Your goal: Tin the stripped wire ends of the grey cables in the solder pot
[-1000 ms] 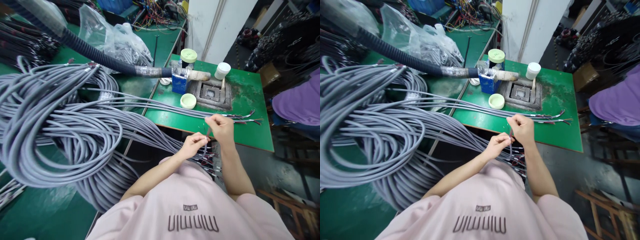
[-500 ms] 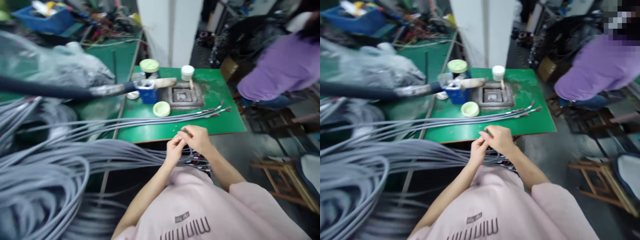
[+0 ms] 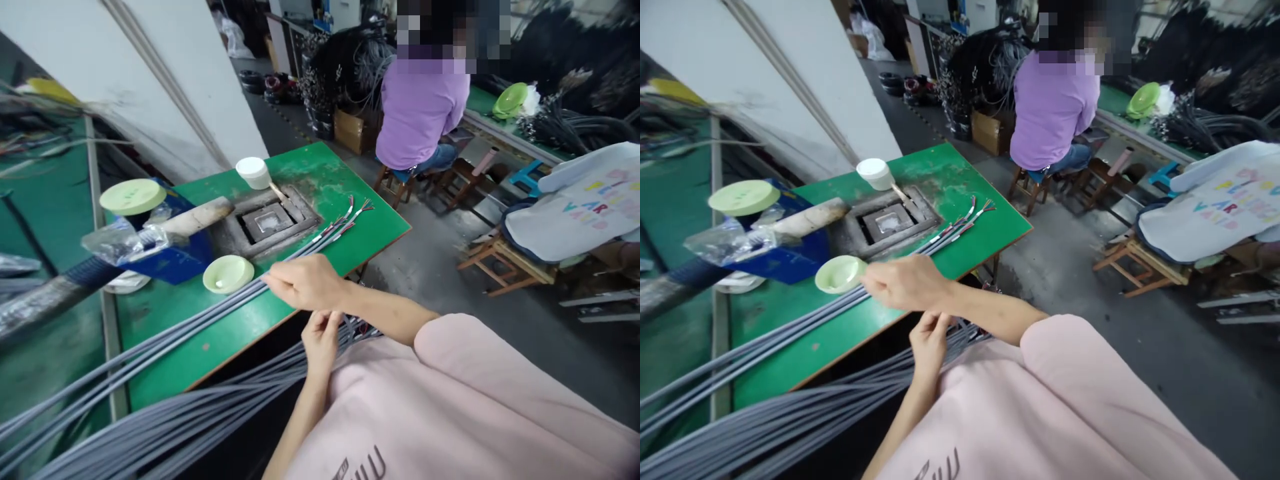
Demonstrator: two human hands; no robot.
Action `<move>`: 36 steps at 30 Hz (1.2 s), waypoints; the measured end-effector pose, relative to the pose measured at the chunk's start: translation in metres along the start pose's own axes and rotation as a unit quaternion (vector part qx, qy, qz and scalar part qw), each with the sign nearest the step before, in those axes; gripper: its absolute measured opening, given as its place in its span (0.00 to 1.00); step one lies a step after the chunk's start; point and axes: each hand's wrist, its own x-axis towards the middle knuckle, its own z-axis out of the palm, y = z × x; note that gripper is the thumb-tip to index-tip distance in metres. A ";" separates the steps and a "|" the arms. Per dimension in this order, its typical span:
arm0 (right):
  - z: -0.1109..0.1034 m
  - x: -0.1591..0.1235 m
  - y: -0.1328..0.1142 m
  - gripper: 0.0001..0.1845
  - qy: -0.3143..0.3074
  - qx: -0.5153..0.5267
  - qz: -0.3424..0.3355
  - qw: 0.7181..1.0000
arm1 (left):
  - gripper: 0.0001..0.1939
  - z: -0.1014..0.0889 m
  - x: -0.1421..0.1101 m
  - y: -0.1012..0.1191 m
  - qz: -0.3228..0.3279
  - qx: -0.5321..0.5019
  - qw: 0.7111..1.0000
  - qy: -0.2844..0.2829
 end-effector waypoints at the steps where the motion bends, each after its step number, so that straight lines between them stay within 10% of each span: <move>1: -0.009 0.002 -0.003 0.21 0.025 0.021 -0.011 0.999 | 0.13 0.002 -0.002 0.002 0.002 0.000 1.000 -0.010; 6: -0.038 -0.008 0.009 0.17 0.118 0.118 0.017 0.986 | 0.16 -0.008 0.013 0.022 0.009 -0.075 0.994 0.072; 12: -0.003 -0.023 0.028 0.07 -0.015 0.141 0.015 0.990 | 0.14 -0.017 0.028 0.032 0.027 -0.119 0.989 0.084; 25: 0.010 -0.030 0.009 0.08 0.039 0.073 -0.138 0.987 | 0.17 -0.025 0.032 0.029 -0.040 -0.290 0.953 0.072; 31: 0.002 -0.025 0.009 0.06 0.008 0.153 -0.054 0.987 | 0.19 -0.031 0.030 0.036 -0.086 -0.384 0.919 0.011; 36: -0.007 -0.005 0.014 0.12 -0.136 0.262 0.097 0.950 | 0.21 -0.033 0.025 0.039 -0.094 -0.363 0.926 -0.032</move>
